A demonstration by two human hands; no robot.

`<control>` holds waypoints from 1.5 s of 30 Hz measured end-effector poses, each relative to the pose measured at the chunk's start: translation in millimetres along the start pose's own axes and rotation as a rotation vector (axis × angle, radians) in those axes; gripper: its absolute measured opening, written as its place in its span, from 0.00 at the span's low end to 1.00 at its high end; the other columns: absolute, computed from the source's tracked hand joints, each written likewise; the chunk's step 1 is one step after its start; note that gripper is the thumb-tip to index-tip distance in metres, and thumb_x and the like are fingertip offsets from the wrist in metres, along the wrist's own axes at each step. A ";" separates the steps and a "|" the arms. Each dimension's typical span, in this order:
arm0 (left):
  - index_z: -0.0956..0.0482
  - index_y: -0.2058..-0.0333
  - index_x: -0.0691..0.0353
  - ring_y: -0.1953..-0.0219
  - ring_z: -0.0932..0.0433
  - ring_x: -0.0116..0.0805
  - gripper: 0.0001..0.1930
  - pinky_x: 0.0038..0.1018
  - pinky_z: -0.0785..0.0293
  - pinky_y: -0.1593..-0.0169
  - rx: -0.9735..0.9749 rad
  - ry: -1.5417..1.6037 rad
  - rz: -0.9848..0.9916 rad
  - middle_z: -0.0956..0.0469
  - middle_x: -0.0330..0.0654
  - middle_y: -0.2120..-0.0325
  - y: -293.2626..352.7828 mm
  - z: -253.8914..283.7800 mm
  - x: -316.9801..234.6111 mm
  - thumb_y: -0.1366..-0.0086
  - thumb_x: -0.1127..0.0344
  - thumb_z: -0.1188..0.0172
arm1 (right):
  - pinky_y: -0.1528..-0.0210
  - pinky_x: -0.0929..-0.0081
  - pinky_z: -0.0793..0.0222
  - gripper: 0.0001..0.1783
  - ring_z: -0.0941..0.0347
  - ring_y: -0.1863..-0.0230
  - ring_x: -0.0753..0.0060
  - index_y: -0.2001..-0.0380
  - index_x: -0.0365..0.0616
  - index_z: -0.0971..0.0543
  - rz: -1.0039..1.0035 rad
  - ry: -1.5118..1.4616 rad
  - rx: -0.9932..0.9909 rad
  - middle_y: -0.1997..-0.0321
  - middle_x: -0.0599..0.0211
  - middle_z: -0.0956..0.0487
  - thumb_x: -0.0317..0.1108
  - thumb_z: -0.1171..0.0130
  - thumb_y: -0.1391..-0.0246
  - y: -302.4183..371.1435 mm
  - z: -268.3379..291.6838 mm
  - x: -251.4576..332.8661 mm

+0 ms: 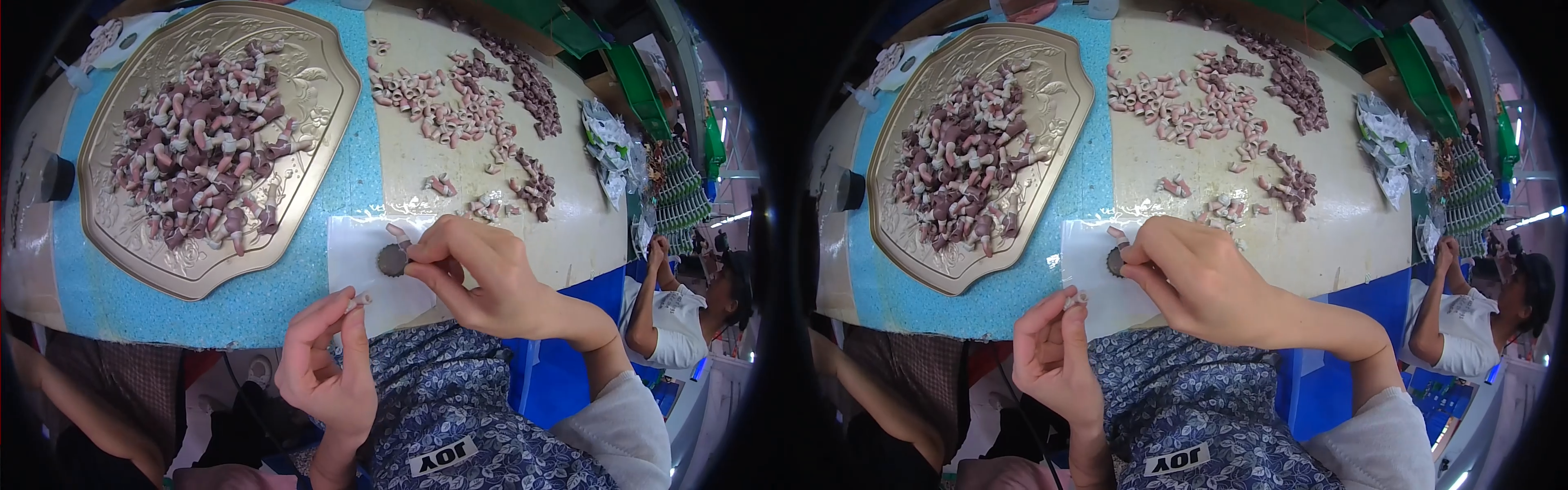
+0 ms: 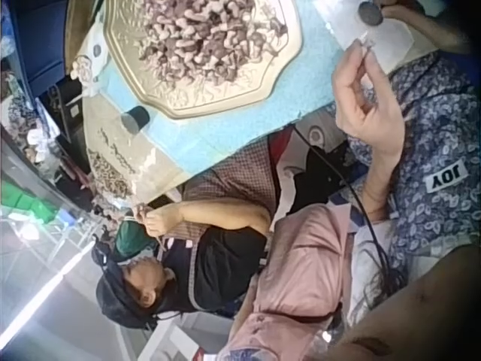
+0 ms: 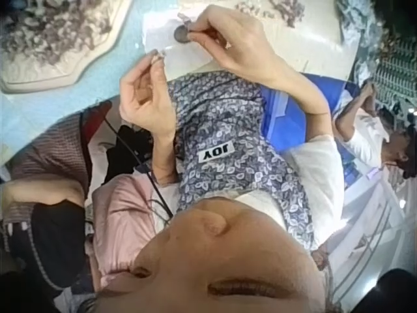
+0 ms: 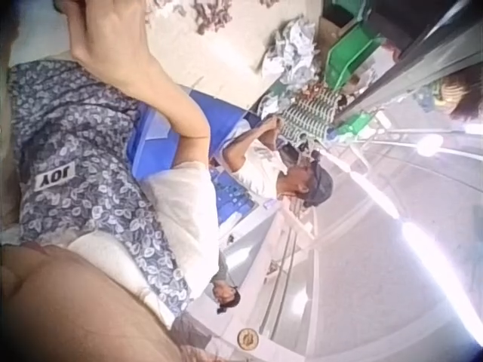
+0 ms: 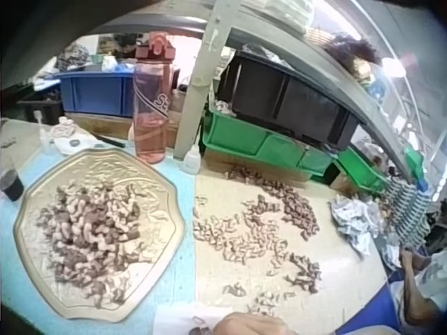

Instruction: The person assembles small plastic components into metal caps by hand at a workbench.

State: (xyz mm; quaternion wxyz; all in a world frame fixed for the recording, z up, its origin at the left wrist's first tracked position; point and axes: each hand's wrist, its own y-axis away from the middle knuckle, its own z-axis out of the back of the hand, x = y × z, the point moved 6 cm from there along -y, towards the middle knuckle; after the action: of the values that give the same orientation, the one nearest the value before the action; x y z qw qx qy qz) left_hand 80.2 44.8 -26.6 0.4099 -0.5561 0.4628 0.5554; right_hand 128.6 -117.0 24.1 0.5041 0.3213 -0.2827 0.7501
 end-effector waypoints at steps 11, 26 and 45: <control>0.26 0.62 0.74 0.62 0.21 0.34 0.09 0.24 0.22 0.59 -0.010 0.043 0.018 0.22 0.55 0.62 -0.7 6.8 7.4 0.43 0.83 0.42 | 0.75 0.65 0.32 0.08 0.28 0.75 0.54 0.74 0.35 0.31 0.013 0.088 0.063 0.75 0.57 0.28 0.19 0.42 0.57 -7.5 -15.0 -1.5; 0.25 0.62 0.73 0.63 0.20 0.33 0.10 0.23 0.22 0.60 -0.001 0.042 -0.012 0.21 0.54 0.63 -2.5 5.1 6.9 0.44 0.83 0.40 | 0.77 0.67 0.33 0.07 0.28 0.77 0.55 0.74 0.35 0.30 -0.071 0.127 0.103 0.76 0.57 0.28 0.18 0.41 0.56 -10.1 -7.6 8.4; 0.28 0.60 0.76 0.56 0.22 0.38 0.10 0.26 0.23 0.53 0.132 0.314 0.105 0.24 0.56 0.59 0.8 -23.8 -2.5 0.42 0.85 0.44 | 0.72 0.74 0.29 0.11 0.23 0.71 0.63 0.74 0.34 0.29 0.016 -0.222 0.079 0.73 0.53 0.22 0.20 0.35 0.55 8.0 14.0 21.1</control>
State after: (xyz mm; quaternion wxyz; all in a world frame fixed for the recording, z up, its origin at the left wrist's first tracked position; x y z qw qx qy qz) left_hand 85.3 21.6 -22.9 0.3386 -0.5829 0.5853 0.4505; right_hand 117.9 -118.0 48.3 0.4504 0.4199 -0.3097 0.7245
